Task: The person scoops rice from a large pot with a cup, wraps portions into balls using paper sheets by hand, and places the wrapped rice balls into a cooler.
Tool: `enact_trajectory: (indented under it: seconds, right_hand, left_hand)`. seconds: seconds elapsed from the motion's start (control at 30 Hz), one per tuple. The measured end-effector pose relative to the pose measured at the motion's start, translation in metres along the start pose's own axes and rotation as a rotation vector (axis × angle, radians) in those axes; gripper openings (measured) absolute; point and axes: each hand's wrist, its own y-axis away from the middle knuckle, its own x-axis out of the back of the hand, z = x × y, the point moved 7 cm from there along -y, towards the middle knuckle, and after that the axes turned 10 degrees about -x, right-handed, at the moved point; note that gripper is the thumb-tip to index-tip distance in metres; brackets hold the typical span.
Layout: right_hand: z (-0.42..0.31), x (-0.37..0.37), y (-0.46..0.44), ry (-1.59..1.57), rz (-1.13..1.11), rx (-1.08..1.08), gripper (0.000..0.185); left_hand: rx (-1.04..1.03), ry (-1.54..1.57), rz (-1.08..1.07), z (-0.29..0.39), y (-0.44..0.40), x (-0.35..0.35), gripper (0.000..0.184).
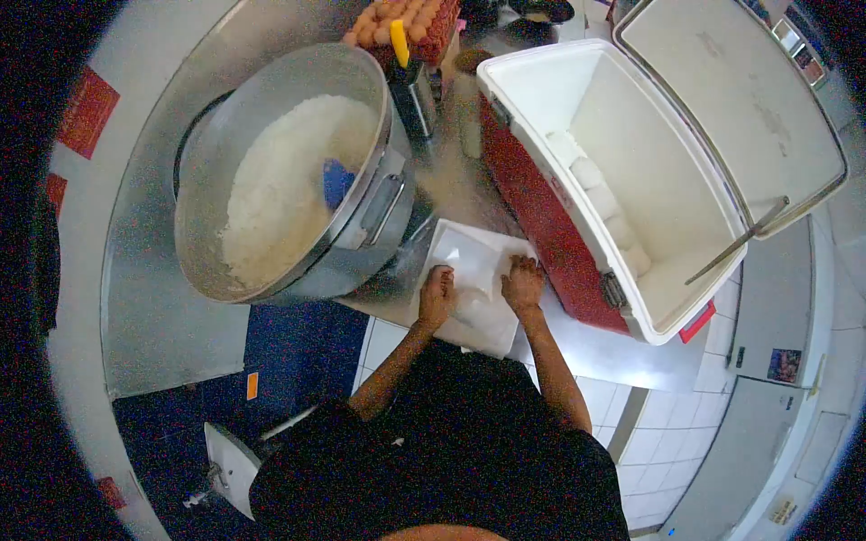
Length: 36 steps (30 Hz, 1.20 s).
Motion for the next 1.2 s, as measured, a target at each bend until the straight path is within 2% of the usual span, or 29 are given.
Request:
enact_trajectory:
  seconds: [0.07, 0.1, 0.13, 0.17, 0.2, 0.23, 0.27, 0.3, 0.37, 0.4, 0.47, 0.5, 0.6, 0.67, 0.73, 0.8, 0.87, 0.9, 0.93, 0.97, 1.0, 1.03, 1.07, 1.1, 1.2]
  right_hand:
    - [0.008, -0.028, -0.003, 0.141, -0.329, -0.074, 0.029]
    - [0.005, -0.024, 0.006, 0.126, -0.346, -0.065, 0.029]
    - [-0.009, -0.005, 0.01, -0.092, -0.334, -0.008, 0.024]
    - [-0.021, 0.011, 0.016, -0.312, -0.325, 0.044, 0.018]
    - [-0.027, 0.018, 0.031, -0.331, -0.351, 0.048, 0.018]
    - [-0.038, 0.031, 0.048, -0.383, -0.309, 0.195, 0.019]
    - [-0.046, 0.039, 0.066, -0.434, -0.258, 0.339, 0.02]
    - [-0.042, 0.034, 0.082, -0.44, -0.212, 0.378, 0.022]
    - [-0.034, 0.018, 0.103, -0.446, -0.209, 0.402, 0.023]
    - [-0.032, 0.011, 0.112, -0.434, -0.195, 0.428, 0.023]
    - [-0.025, -0.004, 0.122, -0.428, -0.142, 0.421, 0.028]
    - [-0.02, -0.014, 0.126, -0.428, -0.103, 0.413, 0.03]
    - [-0.021, -0.018, 0.135, -0.42, -0.087, 0.378, 0.032]
    - [-0.029, -0.011, 0.136, -0.403, -0.101, 0.363, 0.033]
    - [-0.038, 0.01, 0.134, -0.494, -0.139, 0.255, 0.03]
    - [-0.044, 0.01, 0.137, -0.482, -0.178, 0.245, 0.03]
    - [-0.039, -0.011, 0.136, -0.267, -0.098, 0.255, 0.03]
    - [-0.037, -0.017, 0.129, -0.262, -0.099, 0.163, 0.023]
    - [-0.04, -0.021, 0.127, -0.239, -0.116, 0.187, 0.023]
    - [-0.029, -0.026, 0.12, -0.3, -0.162, -0.022, 0.02]
    - [-0.018, -0.03, 0.115, -0.357, -0.201, -0.236, 0.018]
    - [-0.017, -0.023, 0.107, -0.449, -0.169, -0.343, 0.02]
    - [-0.001, -0.04, 0.098, -0.317, -0.252, -0.416, 0.022]
    - [0.031, -0.073, 0.093, -0.69, -0.327, -0.567, 0.03]
    - [0.035, -0.067, 0.069, -0.216, -0.303, -0.466, 0.059]
  left_hand:
    - [0.086, 0.01, -0.01, 0.004, -0.011, 0.005, 0.017]
    - [-0.084, -0.005, -0.001, 0.011, -0.019, 0.004, 0.024]
    - [-0.266, -0.213, -0.099, 0.047, -0.039, 0.006, 0.029]
    - [-0.339, -0.327, -0.166, 0.06, -0.05, 0.006, 0.031]
    - [-0.419, -0.438, -0.224, 0.073, -0.059, 0.006, 0.033]
    - [-0.539, -0.53, -0.395, 0.065, -0.058, -0.008, 0.035]
    - [-0.591, -0.58, -0.49, 0.061, -0.048, -0.011, 0.036]
    - [-0.646, -0.623, -0.585, 0.058, -0.038, -0.014, 0.037]
    - [-0.497, -0.529, -0.762, 0.04, -0.024, 0.001, 0.031]
    - [-0.505, -0.533, -0.784, 0.037, -0.011, 0.009, 0.031]
    - [-0.503, -0.529, -0.66, 0.031, 0.017, 0.027, 0.025]
    - [-0.521, -0.526, -0.67, 0.019, 0.027, 0.024, 0.025]
    - [-0.528, -0.428, -0.588, -0.002, 0.046, 0.025, 0.028]
    - [-0.621, -0.404, -0.469, 0.001, 0.048, 0.027, 0.038]
    - [-0.586, -0.381, -0.489, 0.005, 0.047, 0.034, 0.042]
    - [-0.523, -0.386, -0.497, -0.006, 0.051, 0.034, 0.047]
    - [-0.556, -0.343, -0.457, -0.019, 0.044, 0.032, 0.045]
    - [-0.624, -0.362, -0.511, -0.023, 0.039, 0.026, 0.04]
    - [-0.69, -0.381, -0.569, -0.028, 0.036, 0.021, 0.036]
    - [-0.668, -0.368, -0.546, -0.036, 0.027, 0.018, 0.036]
    - [-0.551, -0.243, -0.643, -0.047, 0.016, 0.005, 0.031]
    - [-0.443, -0.116, -0.738, -0.053, 0.006, -0.008, 0.026]
    - [-0.412, -0.194, -0.788, -0.044, -0.012, -0.014, 0.021]
    - [-0.379, -0.271, -0.843, -0.031, -0.024, -0.021, 0.017]
    - [-0.302, -0.376, -0.716, -0.034, -0.043, -0.07, 0.013]
